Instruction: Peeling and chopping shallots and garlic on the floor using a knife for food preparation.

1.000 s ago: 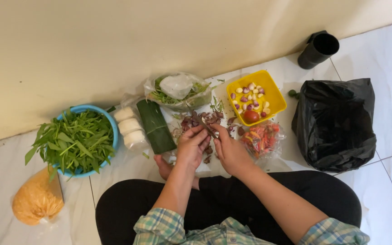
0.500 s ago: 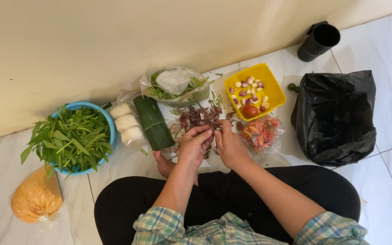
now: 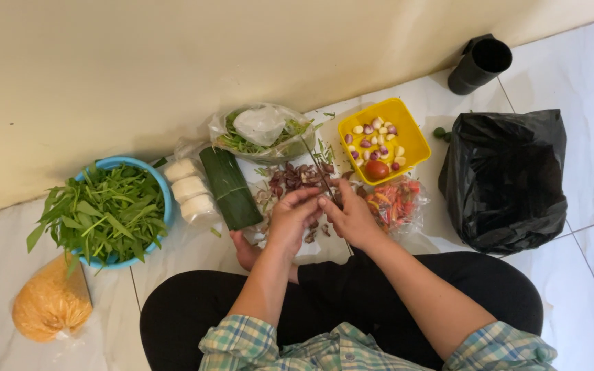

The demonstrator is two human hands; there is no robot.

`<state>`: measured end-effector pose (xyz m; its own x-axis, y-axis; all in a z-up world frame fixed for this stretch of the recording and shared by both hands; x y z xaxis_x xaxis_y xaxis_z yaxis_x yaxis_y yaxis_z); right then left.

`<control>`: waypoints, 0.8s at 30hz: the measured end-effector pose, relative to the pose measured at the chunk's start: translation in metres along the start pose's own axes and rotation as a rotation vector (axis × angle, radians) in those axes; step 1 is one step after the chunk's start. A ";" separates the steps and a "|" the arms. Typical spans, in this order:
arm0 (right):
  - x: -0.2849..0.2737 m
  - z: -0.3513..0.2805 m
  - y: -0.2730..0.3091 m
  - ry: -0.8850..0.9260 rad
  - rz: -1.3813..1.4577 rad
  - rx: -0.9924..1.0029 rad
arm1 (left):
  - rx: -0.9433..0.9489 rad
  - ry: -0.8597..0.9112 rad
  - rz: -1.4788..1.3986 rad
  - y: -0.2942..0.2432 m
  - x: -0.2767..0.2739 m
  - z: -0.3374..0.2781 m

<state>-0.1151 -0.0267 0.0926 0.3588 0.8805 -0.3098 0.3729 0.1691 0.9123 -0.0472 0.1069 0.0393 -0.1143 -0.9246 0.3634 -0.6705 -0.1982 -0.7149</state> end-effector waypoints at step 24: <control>-0.077 0.033 -0.019 -0.564 0.140 -0.034 | -0.036 0.207 -0.234 -0.014 0.007 0.001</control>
<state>-0.1211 -0.1118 0.0906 0.8065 0.5249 -0.2719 0.2650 0.0901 0.9600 -0.0377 0.1031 0.0509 -0.0982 -0.7688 0.6319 -0.7211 -0.3826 -0.5776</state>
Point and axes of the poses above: each hand's wrist, its own z-axis towards the middle knuckle, its own x-axis out of the palm, y = z × x, the point moved 6 cm from there along z, towards the middle knuckle, and after that the axes turned 7 degrees about -y, right-handed, at the moved point
